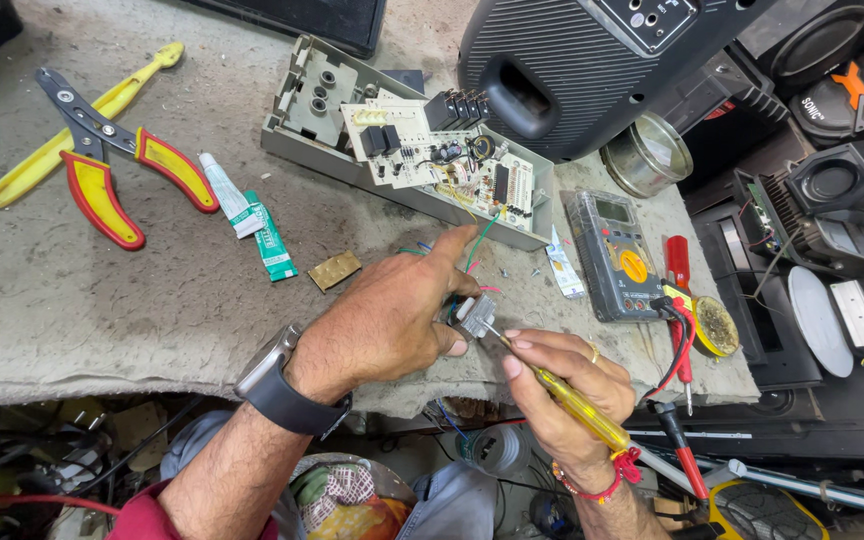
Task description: The person uses a screwdriver to tighten screws on a small electronic component and then on a circuit board inside a metal enclosure. They manipulate wires and components within the enclosure while working at a cluttered workbench.
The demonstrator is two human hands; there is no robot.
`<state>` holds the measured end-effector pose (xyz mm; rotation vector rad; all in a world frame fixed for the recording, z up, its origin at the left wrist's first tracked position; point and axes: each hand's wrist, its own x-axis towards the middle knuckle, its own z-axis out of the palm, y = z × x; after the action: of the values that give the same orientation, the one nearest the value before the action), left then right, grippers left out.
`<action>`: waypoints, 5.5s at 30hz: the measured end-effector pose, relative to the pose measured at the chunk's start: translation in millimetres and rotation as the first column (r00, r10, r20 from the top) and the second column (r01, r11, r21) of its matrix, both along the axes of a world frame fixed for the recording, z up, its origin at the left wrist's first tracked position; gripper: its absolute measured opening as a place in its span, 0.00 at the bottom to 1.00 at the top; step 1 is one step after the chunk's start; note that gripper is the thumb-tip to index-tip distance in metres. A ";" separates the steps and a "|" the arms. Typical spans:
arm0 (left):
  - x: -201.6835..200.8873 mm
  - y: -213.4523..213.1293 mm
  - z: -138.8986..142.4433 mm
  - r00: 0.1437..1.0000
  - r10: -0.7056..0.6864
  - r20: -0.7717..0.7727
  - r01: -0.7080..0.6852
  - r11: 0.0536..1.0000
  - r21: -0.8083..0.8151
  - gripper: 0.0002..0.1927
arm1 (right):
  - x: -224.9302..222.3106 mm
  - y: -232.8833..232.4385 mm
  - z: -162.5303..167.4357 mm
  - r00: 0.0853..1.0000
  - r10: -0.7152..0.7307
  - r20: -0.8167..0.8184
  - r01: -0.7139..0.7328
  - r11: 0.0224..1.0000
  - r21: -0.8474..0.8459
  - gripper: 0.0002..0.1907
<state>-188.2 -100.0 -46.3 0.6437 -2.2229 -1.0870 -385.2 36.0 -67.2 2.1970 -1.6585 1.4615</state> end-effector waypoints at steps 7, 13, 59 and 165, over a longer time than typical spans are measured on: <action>-1.2 0.1 0.5 1.000 -0.012 0.002 0.012 1.000 0.003 0.55 | 4.0 2.5 -1.4 0.999 -0.017 -0.052 0.014 0.997 -0.070 0.11; -1.3 -1.3 0.8 1.000 -0.012 0.029 0.011 0.999 0.036 0.55 | 8.3 -1.4 -1.9 0.994 -0.045 -0.104 0.034 0.993 -0.110 0.12; -28.2 35.9 20.0 0.998 0.004 0.056 -0.006 0.999 0.036 0.55 | -26.2 35.5 18.3 0.996 -0.084 0.011 0.084 0.996 0.006 0.10; -46.4 5.7 51.2 0.996 -0.068 -0.054 0.080 0.961 0.264 0.61 | -50.1 14.5 75.7 0.906 0.169 -0.388 -0.155 0.986 0.069 0.23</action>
<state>-234.6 -94.3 4.9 0.6436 -2.0957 -1.4400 -435.4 50.5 8.5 2.4909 -1.4078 0.9277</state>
